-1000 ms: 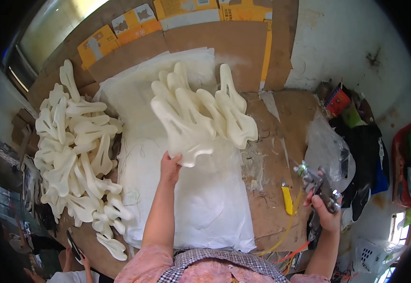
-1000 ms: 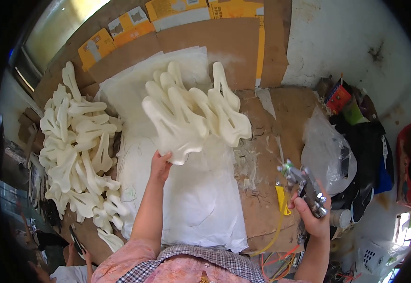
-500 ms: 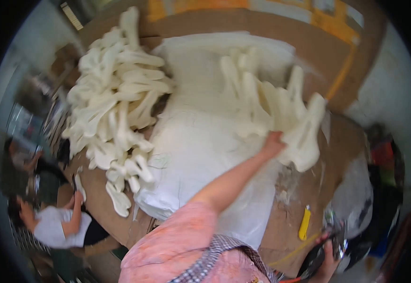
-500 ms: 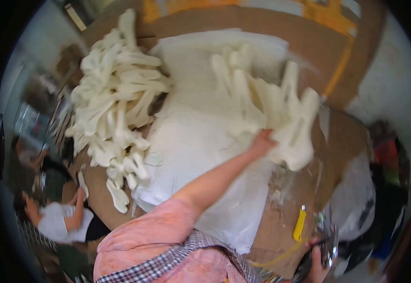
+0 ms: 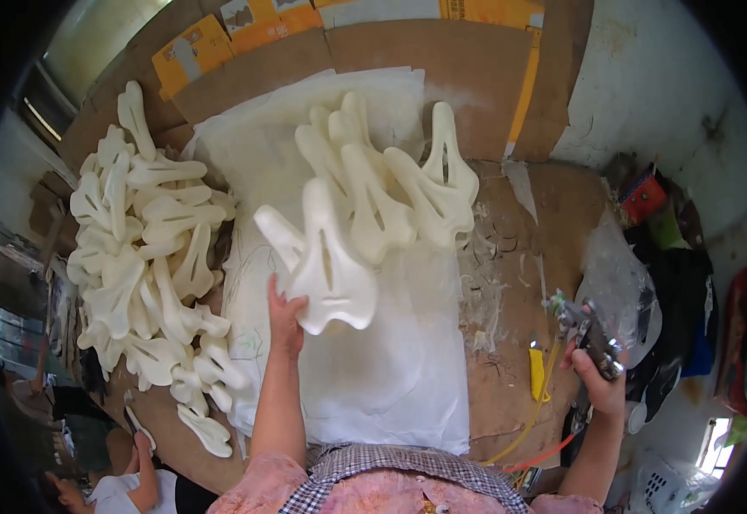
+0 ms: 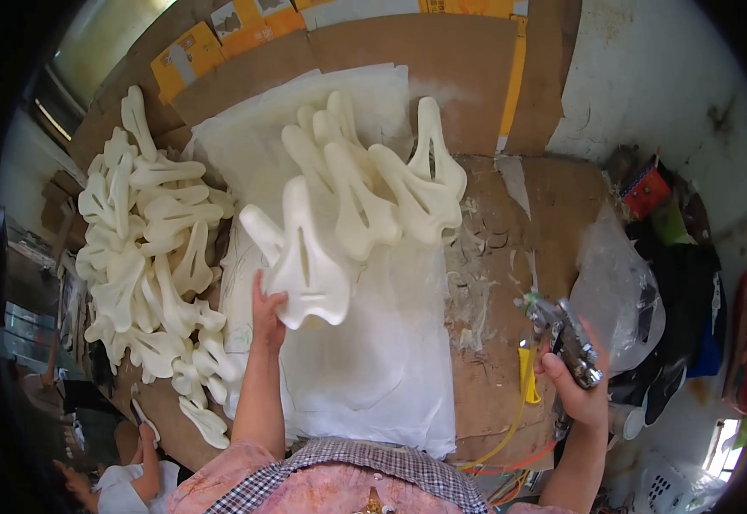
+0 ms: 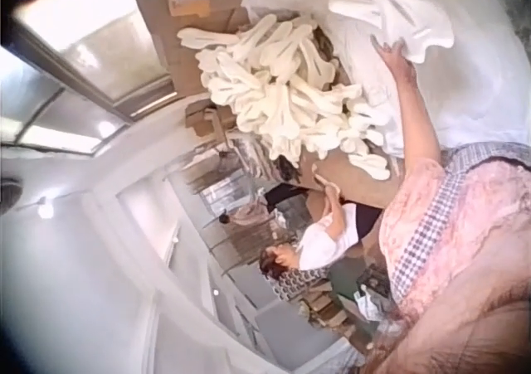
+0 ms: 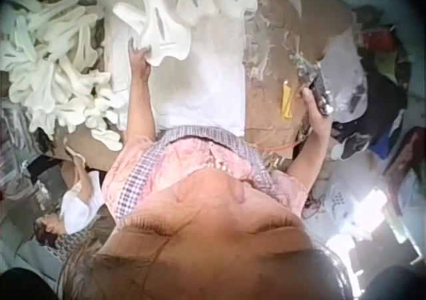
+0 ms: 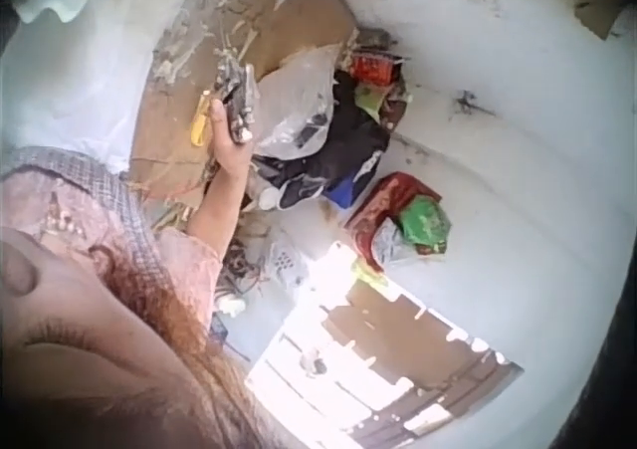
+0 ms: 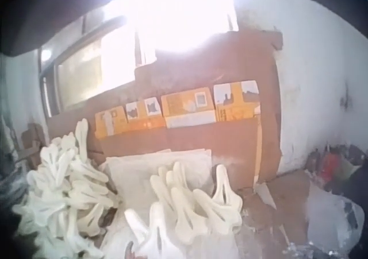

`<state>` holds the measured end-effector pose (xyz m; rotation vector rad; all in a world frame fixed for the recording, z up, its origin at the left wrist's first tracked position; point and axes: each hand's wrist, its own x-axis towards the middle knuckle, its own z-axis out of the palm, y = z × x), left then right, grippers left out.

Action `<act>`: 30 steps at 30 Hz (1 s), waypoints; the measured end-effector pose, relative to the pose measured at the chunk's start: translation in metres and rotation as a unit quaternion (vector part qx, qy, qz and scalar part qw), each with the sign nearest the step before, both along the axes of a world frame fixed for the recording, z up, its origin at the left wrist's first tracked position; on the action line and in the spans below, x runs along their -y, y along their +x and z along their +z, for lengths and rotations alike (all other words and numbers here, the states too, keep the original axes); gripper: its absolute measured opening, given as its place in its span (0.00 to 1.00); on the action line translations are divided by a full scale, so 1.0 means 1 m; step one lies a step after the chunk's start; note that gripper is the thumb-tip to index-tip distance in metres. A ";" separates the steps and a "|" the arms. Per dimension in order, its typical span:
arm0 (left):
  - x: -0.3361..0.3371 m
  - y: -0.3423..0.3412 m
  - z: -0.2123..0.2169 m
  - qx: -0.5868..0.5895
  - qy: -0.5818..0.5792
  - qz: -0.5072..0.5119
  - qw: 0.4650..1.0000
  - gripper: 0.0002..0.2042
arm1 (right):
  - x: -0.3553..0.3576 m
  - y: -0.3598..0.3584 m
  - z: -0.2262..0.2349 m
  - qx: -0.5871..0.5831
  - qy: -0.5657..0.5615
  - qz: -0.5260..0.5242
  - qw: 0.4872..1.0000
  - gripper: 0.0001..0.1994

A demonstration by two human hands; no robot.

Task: Organizing and packing white foam saddle-shaped parts into sacks and cardboard boxes.

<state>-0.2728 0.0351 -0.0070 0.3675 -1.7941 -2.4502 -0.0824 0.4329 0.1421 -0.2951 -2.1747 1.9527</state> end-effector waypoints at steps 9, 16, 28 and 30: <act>-0.199 -0.122 -0.066 0.055 0.131 -0.259 0.955 0.25 | 0.011 0.028 -0.042 0.012 -0.042 -0.092 0.995 0.32; -0.198 -0.092 -0.075 0.061 0.031 -0.233 0.970 0.27 | 0.013 0.016 -0.023 -0.041 -0.072 -0.094 0.992 0.34; -0.053 -0.103 0.023 -0.049 0.060 -0.216 0.973 0.27 | -0.002 -0.025 -0.024 0.056 -0.007 -0.044 0.997 0.28; -0.070 -0.128 0.032 -0.081 0.076 -0.249 0.962 0.26 | 0.001 -0.030 -0.018 0.012 -0.045 -0.074 0.996 0.28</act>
